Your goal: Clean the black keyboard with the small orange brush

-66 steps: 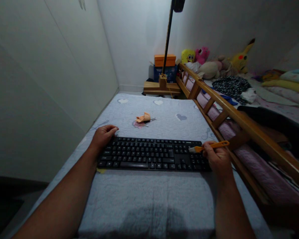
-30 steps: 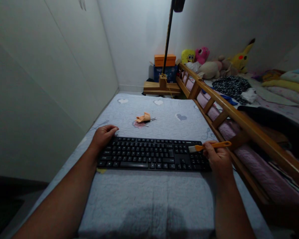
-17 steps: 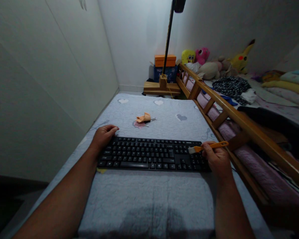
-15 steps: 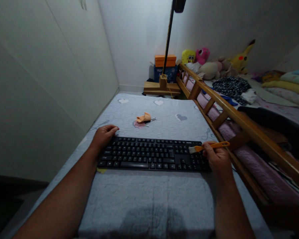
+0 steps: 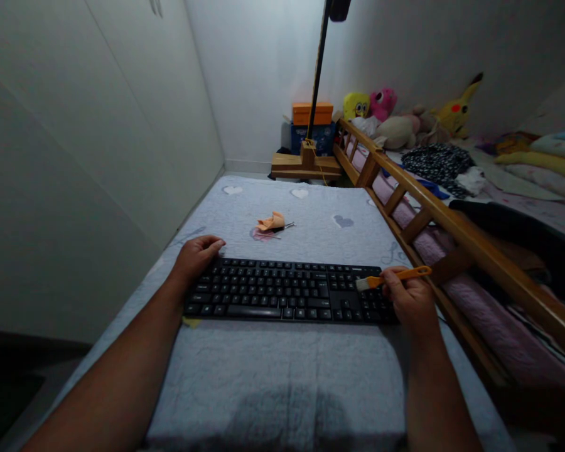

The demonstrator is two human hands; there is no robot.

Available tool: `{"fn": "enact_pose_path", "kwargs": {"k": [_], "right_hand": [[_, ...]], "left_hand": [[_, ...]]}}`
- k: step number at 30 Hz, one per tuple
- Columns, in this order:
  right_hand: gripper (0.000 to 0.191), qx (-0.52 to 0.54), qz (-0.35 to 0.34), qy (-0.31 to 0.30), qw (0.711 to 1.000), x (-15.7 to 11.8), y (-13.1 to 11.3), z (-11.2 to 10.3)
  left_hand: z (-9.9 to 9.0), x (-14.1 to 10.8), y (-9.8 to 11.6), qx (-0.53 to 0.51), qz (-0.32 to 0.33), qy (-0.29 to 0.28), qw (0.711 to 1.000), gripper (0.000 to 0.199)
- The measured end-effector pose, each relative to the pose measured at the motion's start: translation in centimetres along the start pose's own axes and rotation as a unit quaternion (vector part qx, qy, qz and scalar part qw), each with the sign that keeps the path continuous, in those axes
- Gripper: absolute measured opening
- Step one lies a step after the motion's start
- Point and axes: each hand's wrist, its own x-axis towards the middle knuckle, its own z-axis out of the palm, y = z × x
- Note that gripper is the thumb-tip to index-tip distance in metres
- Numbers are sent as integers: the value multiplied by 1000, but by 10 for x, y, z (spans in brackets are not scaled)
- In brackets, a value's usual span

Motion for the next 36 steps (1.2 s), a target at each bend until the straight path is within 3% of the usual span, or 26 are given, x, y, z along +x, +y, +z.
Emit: {"fn": "enact_pose_path", "kwargs": {"k": [11,17,22,26,30,36], "right_hand": [[33,-41,-14,85,995,-1,0,0],[34,30,11,68,997,-1,2,0],[36,86,25,-12,996,-3,-5,2],[38,74,34,-62,995,-2,-2,3],[38,33,31,-51,998,0,3,2],[38,-31,14,15,999,0,2,1]], "left_hand": [[0,1,1,-12,1,0,1000,39],[0,2,0,-9,2,2,1000,39],[0,1,0,-6,-3,0,1000,38],[1,1,0,-9,-7,1,1000,38],[0,1,-1,-9,-4,2,1000,37],[0,2,-2,-11,-6,-2,1000,38]]}}
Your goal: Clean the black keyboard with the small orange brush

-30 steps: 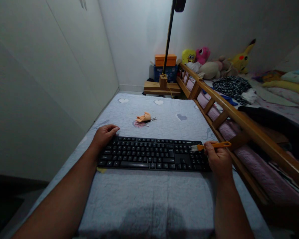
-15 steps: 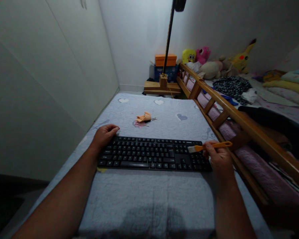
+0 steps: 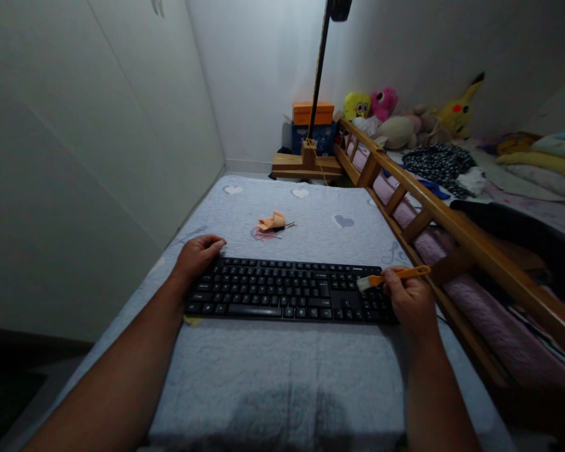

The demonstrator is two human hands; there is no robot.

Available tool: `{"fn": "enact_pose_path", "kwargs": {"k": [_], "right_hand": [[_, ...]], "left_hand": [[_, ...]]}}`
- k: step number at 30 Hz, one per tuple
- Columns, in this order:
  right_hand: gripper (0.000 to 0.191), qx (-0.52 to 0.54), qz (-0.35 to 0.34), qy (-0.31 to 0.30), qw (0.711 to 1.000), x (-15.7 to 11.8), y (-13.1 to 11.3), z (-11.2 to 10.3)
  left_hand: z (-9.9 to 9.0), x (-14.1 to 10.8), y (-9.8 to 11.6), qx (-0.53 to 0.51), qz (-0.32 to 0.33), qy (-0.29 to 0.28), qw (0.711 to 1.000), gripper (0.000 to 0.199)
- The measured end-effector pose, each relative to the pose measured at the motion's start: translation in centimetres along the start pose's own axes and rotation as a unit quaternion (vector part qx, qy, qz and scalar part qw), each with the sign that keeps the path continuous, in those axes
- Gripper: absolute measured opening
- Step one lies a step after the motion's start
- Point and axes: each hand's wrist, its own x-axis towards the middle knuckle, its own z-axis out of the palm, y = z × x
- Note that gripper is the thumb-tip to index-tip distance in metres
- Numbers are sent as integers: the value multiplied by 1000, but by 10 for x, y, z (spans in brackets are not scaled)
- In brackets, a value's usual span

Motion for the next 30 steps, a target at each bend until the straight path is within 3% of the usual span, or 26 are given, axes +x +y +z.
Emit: {"fn": "enact_pose_path", "kwargs": {"k": [5,10,13,17,22,30], "right_hand": [[36,-31,-29,64,997,-1,-2,0],[37,0,-19,81,997,0,1,-1],[37,38,-8,73,997,-1,0,0],[37,77,11,11,997,-1,-3,2],[39,5,4,-3,1000,1,1,2],[41,-99,-36,96,990,5,6,-3]], "left_hand": [[0,-2,2,-5,-1,1,1000,37],[0,-2,4,-1,-1,0,1000,38],[0,0,3,7,6,1,1000,39],[0,1,-1,10,10,2,1000,40],[0,2,-4,8,10,0,1000,40],[1,0,-1,0,9,-1,1000,37]]}}
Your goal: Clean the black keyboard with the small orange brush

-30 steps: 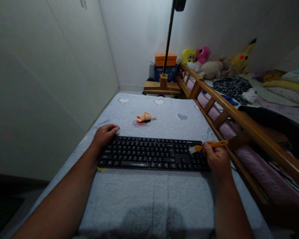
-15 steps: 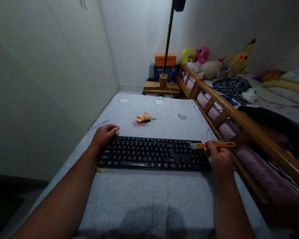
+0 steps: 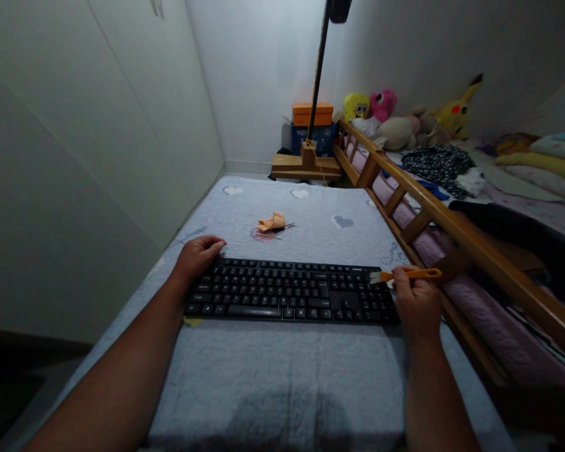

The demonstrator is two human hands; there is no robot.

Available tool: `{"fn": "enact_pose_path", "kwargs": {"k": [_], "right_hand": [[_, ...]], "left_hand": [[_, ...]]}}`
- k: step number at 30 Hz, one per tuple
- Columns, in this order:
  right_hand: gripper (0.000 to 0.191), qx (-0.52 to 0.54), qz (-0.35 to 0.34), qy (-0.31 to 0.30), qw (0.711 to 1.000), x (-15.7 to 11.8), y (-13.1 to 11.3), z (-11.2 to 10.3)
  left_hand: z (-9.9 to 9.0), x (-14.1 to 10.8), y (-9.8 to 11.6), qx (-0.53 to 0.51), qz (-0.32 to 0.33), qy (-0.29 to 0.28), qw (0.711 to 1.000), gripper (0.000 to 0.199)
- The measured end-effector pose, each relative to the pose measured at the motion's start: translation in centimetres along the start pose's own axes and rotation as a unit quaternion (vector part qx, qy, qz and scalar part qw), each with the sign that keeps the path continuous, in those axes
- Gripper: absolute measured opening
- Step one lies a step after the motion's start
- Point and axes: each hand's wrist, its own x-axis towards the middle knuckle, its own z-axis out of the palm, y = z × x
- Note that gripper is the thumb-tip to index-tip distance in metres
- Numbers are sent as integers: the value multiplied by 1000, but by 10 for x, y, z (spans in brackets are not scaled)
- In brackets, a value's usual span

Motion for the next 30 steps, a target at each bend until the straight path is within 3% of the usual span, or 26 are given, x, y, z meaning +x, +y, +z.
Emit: {"fn": "enact_pose_path", "kwargs": {"k": [6,11,16,25,30], "right_hand": [[37,34,3,30,999,-3,-2,2],[39,139,41,-28,989,-8,-7,6],[39,103,26,-69,992,-9,-15,5],[40,-34,-15,7,999,-1,-4,0],[39,6,6,33,999,-2,-5,-1]], "left_hand": [[-1,1,1,5,3,0,1000,38],[-1,1,0,6,5,2,1000,38],[0,1,-1,11,7,3,1000,37],[-1,-2,5,8,-3,-1,1000,37],[-1,-3,9,10,-6,-1,1000,37]]}}
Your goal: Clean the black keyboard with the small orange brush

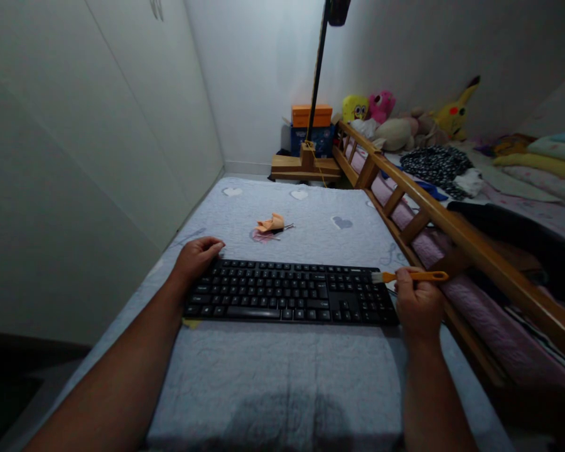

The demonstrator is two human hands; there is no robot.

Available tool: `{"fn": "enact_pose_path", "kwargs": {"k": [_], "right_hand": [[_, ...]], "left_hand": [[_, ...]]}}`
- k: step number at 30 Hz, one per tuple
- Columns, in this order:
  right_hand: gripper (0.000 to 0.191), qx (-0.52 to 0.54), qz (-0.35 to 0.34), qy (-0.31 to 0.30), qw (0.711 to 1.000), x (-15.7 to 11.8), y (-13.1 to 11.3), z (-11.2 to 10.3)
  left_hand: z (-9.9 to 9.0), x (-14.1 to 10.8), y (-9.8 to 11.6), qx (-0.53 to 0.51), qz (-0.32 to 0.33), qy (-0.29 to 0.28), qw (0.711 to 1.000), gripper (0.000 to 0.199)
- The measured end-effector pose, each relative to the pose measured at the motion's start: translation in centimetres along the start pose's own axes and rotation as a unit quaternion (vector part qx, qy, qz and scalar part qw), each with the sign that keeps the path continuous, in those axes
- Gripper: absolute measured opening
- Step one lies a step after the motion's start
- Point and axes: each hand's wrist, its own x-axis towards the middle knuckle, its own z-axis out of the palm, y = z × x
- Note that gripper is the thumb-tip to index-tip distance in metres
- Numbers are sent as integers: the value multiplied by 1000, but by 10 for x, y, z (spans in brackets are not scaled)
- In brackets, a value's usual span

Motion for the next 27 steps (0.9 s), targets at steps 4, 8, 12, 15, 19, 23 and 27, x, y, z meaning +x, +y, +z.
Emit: {"fn": "enact_pose_path", "kwargs": {"k": [4,8,12,15,19,23,27], "right_hand": [[39,86,31,-46,995,-6,-5,3],[40,95,22,-78,992,-8,-9,6],[41,45,20,-88,995,-6,-9,6],[43,6,4,-81,997,-4,-4,6],[42,-40,-35,-33,998,-1,3,7],[41,-80,-57,13,995,2,6,4],[41,-70,-62,35,995,0,3,3]], "left_hand": [[0,0,2,3,5,8,1000,37],[-1,0,2,-4,4,5,1000,38],[0,1,-3,2,1,2,1000,37],[0,3,-7,-1,-2,2,1000,38],[0,4,-10,-10,-4,2,1000,39],[1,3,-6,-19,-8,1,1000,38],[0,2,-3,-13,-7,7,1000,37]]}}
